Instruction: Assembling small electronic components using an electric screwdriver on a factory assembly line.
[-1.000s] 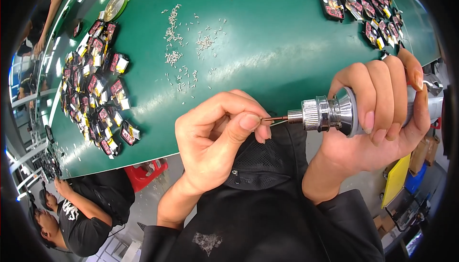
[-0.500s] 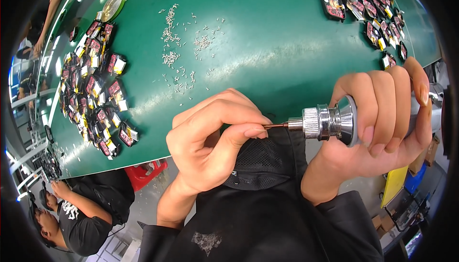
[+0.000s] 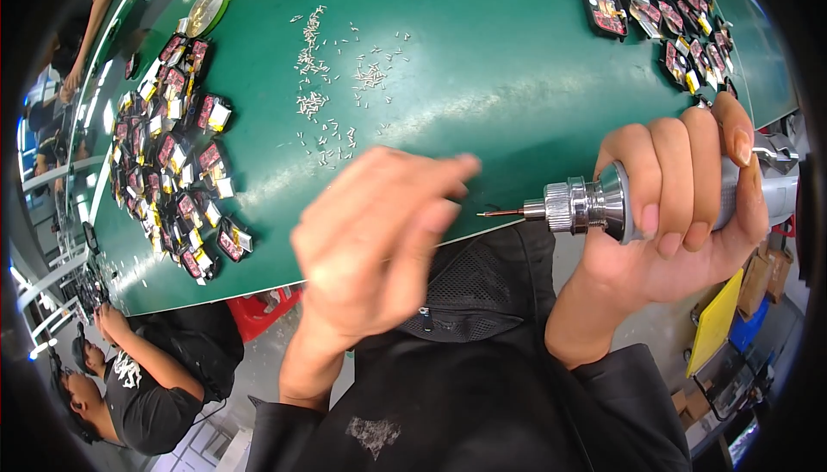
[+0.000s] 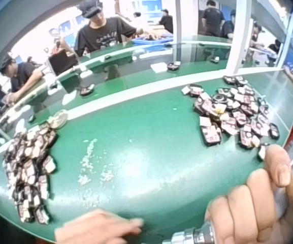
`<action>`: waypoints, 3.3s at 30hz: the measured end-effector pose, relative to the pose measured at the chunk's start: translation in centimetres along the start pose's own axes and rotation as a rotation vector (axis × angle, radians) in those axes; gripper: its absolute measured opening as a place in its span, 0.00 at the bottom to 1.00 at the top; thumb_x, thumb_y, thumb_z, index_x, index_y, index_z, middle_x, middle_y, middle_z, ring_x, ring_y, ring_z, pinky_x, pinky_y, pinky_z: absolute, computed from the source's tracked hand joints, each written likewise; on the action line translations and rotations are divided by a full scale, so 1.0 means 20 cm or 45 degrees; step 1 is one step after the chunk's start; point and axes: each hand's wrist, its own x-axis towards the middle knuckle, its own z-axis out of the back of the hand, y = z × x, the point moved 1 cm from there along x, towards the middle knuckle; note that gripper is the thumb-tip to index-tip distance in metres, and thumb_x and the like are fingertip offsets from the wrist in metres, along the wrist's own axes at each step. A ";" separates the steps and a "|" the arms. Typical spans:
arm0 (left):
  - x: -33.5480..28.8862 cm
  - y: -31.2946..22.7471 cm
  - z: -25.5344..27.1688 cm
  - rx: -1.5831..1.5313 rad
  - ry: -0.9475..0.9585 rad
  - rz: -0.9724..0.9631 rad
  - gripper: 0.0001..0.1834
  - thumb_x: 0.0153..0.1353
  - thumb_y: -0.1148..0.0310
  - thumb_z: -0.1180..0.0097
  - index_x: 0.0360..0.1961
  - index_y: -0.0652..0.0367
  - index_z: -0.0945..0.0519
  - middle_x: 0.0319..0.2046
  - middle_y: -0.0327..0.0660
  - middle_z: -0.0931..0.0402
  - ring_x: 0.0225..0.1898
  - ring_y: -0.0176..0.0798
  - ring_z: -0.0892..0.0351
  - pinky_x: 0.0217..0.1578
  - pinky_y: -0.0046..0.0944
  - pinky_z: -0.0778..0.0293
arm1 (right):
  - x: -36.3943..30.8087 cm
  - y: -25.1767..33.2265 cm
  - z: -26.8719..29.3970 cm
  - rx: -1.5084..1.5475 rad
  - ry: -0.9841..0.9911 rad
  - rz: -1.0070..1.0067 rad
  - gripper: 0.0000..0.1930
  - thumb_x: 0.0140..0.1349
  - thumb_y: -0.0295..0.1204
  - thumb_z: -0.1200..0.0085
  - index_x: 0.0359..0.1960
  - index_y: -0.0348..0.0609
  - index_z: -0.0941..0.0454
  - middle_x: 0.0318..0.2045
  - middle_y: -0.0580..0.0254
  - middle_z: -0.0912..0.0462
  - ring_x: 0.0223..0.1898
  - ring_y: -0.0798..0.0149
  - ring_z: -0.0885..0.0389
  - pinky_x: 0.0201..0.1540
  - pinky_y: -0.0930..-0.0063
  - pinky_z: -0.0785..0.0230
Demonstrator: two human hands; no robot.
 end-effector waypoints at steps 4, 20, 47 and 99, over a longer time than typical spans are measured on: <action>0.05 0.03 0.30 0.264 -0.241 0.217 0.10 0.63 0.75 0.50 0.39 0.72 0.20 0.27 0.46 0.20 0.28 0.37 0.21 0.32 0.33 0.27 | 0.00 0.00 0.04 -0.010 -0.087 0.062 0.05 0.61 0.27 0.55 0.34 0.41 0.37 0.11 0.74 0.39 0.12 0.77 0.40 0.22 0.80 0.41; 0.40 1.30 1.68 1.390 -0.087 1.091 0.33 0.43 0.55 0.33 0.47 0.66 0.24 0.44 0.58 0.22 0.49 0.55 0.23 0.51 0.44 0.29 | -0.09 -0.03 0.19 -0.153 -0.351 0.010 0.05 0.64 0.28 0.60 0.32 0.43 0.40 0.09 0.71 0.43 0.09 0.75 0.46 0.14 0.80 0.44; 0.10 0.00 -0.10 0.423 0.564 -0.274 0.21 0.40 0.84 0.40 0.41 0.74 0.25 0.45 0.53 0.25 0.43 0.52 0.25 0.39 0.42 0.23 | -0.32 0.00 0.16 -0.021 -0.114 -0.330 0.05 0.62 0.30 0.60 0.35 0.44 0.37 0.10 0.68 0.38 0.10 0.71 0.41 0.19 0.73 0.39; -0.07 -0.03 -0.21 0.594 0.335 -0.486 0.20 0.36 0.83 0.42 0.35 0.82 0.23 0.41 0.61 0.24 0.42 0.56 0.23 0.38 0.43 0.20 | 0.07 0.08 0.06 -0.815 0.477 -0.380 0.09 0.66 0.34 0.63 0.28 0.48 0.40 0.11 0.72 0.38 0.12 0.74 0.40 0.23 0.77 0.41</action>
